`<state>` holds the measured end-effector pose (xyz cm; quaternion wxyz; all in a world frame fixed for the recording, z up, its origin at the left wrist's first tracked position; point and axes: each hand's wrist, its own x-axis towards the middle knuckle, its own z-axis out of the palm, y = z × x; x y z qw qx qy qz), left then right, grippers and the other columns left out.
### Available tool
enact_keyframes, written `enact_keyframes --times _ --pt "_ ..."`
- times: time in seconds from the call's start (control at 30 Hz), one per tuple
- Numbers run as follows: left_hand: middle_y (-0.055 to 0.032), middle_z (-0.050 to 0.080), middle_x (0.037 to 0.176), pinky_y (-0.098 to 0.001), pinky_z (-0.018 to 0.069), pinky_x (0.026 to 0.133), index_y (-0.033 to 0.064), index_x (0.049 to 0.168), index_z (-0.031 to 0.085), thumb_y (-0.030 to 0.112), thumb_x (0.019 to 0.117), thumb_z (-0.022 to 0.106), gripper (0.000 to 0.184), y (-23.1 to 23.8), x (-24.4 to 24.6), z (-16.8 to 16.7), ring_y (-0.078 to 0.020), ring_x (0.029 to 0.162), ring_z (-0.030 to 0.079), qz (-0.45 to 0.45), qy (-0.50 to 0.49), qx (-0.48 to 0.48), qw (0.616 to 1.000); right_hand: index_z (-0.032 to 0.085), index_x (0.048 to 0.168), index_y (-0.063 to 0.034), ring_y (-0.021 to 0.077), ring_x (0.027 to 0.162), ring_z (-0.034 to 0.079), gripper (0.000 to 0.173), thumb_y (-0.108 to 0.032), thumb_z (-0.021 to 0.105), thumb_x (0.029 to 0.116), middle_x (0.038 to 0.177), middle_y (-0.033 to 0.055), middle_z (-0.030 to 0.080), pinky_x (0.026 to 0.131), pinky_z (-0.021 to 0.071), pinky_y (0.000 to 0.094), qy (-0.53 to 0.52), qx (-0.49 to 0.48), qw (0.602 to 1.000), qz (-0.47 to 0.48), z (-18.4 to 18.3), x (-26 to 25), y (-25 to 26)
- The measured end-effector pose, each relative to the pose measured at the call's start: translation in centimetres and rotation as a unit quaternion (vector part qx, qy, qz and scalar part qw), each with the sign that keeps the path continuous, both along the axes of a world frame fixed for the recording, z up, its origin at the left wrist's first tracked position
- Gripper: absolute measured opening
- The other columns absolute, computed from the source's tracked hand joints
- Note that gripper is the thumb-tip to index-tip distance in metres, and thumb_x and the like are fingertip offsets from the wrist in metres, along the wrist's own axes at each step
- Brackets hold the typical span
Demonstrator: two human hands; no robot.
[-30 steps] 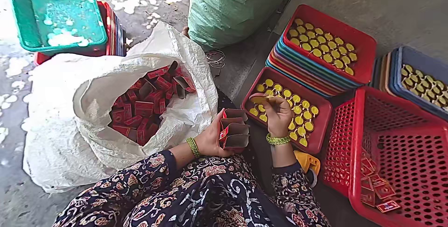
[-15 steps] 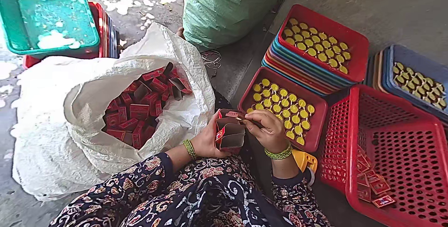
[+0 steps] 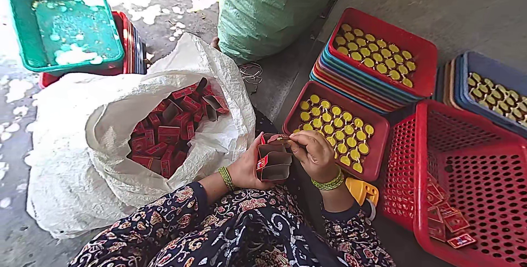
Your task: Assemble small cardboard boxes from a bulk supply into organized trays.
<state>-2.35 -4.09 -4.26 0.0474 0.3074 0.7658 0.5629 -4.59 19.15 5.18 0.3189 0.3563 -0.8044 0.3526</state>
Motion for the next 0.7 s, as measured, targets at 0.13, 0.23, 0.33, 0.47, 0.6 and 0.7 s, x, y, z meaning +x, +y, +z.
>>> enact_keyframes --times 0.13,0.23,0.33,0.47,0.6,0.7 --pt "-0.0231 0.050 0.147 -0.0364 0.0385 0.121 -0.0081 0.157 0.006 0.053 0.0566 0.095 0.147 0.0 0.0 -0.3 -0.0197 0.139 0.049 -0.006 0.007 0.010 1.000 0.070 0.103 -0.0021 0.0185 0.103 0.070 0.014 -0.011 0.076 0.0939 0.104 0.0097 0.073 0.093 0.0594 0.0335 0.012 -0.021 1.000 -0.019 0.2 0.1 0.0" --pt "-0.0226 0.049 0.148 -0.0343 0.0393 0.120 -0.0078 0.157 0.006 0.052 0.0553 0.096 0.148 0.0 0.0 0.1 -0.0187 0.139 0.049 -0.005 -0.003 0.007 1.000 0.071 0.101 -0.0020 0.0188 0.103 0.070 0.012 -0.011 0.075 0.0944 0.103 0.0104 0.073 0.093 0.0592 0.0328 -0.013 0.012 1.000 0.000 -0.2 -0.1 0.1" --pt "-0.0215 0.050 0.147 -0.0358 0.0347 0.123 -0.0093 0.156 0.008 0.050 0.0554 0.096 0.146 0.0 -0.1 0.0 -0.0180 0.140 0.048 -0.007 0.006 0.013 1.000 0.074 0.102 -0.0022 0.0191 0.102 0.071 0.011 -0.012 0.072 0.0964 0.103 0.0102 0.074 0.093 0.0593 0.0332 -0.048 0.054 0.997 0.017 -0.7 0.0 0.1" --pt "-0.0230 0.049 0.148 -0.0367 0.0347 0.123 -0.0093 0.156 0.007 0.053 0.0569 0.095 0.147 -0.1 -0.1 -0.4 -0.0195 0.141 0.047 -0.003 0.014 0.010 1.000 0.076 0.103 -0.0048 0.0197 0.105 0.071 0.012 -0.014 0.071 0.0977 0.105 0.0084 0.075 0.096 0.0583 0.0350 -0.040 0.082 0.996 0.018 -1.2 0.1 -0.1" --pt "-0.0224 0.047 0.150 -0.0354 0.0394 0.120 -0.0055 0.158 0.004 0.051 0.0567 0.095 0.147 -0.1 0.0 -0.4 -0.0191 0.141 0.047 0.000 -0.010 0.009 1.000 0.077 0.113 -0.0075 0.0235 0.112 0.064 0.023 -0.023 0.064 0.1021 0.117 0.0110 0.070 0.098 0.0535 0.0403 -0.123 0.052 0.991 -0.033 -1.2 -1.3 0.8" --pt "-0.0230 0.048 0.149 -0.0351 0.0404 0.119 -0.0049 0.158 0.004 0.052 0.0556 0.096 0.149 -0.1 0.1 -0.3 -0.0186 0.139 0.049 0.004 -0.024 -0.003 1.000 0.075 0.110 -0.0037 0.0283 0.108 0.066 0.031 -0.027 0.054 0.1066 0.113 0.0161 0.068 0.095 0.0550 0.0450 -0.211 0.050 0.952 -0.215 -3.2 -5.0 3.2"
